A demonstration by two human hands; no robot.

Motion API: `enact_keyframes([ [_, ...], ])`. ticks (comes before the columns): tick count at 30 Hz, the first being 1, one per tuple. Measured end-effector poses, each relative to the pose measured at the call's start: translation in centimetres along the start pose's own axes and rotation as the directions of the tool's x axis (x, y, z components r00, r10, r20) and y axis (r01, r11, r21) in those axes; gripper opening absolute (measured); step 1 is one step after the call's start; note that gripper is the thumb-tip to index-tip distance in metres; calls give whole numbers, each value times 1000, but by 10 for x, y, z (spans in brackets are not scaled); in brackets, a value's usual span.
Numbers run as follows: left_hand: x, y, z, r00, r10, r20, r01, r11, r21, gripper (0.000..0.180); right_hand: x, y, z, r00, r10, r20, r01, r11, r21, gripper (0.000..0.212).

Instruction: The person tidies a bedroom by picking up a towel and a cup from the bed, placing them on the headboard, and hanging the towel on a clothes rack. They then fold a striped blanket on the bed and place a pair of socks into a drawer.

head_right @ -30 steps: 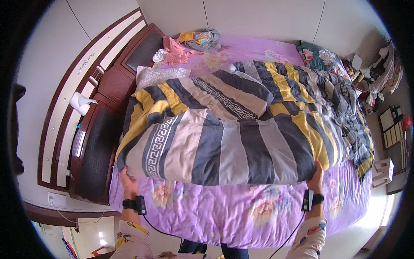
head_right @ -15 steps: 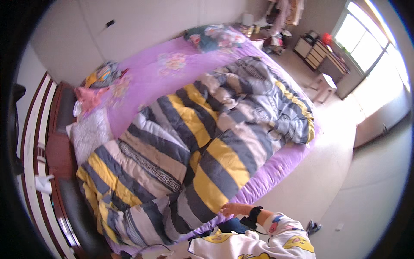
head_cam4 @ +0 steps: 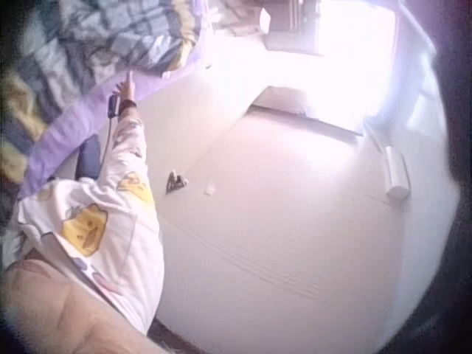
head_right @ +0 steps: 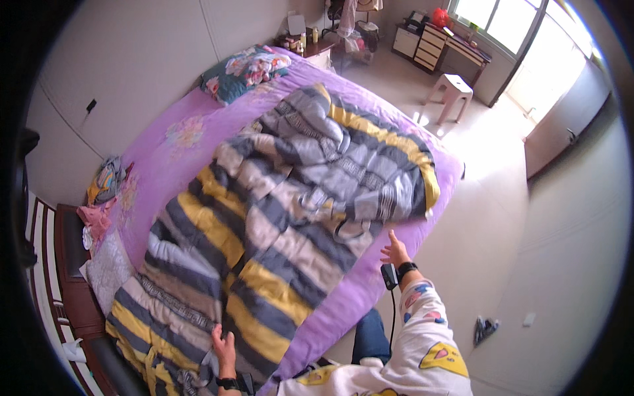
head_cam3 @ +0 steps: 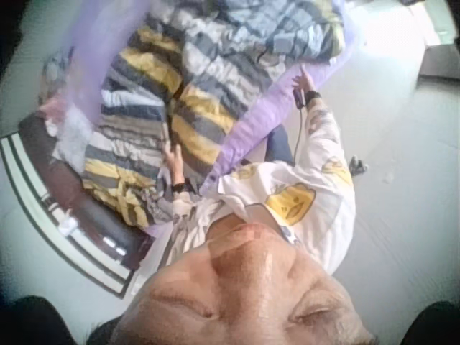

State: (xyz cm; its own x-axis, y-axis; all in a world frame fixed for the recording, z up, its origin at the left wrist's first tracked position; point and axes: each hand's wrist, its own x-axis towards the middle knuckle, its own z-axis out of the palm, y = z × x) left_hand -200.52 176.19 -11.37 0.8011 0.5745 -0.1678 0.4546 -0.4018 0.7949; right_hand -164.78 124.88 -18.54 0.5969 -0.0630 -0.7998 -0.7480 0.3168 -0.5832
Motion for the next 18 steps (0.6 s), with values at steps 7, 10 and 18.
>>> enact_keyframes([
  [7,59,114,210,962,-35,269,-35,967,254,50,188,-102,-65,887,-193,420,-86,824,560,50],
  [10,79,132,253,941,133,313,-215,946,243,58,188,-135,-47,933,-355,-61,352,863,361,36],
  [18,120,160,304,892,-43,451,-197,859,472,71,105,-354,61,751,-649,117,581,735,349,17],
])
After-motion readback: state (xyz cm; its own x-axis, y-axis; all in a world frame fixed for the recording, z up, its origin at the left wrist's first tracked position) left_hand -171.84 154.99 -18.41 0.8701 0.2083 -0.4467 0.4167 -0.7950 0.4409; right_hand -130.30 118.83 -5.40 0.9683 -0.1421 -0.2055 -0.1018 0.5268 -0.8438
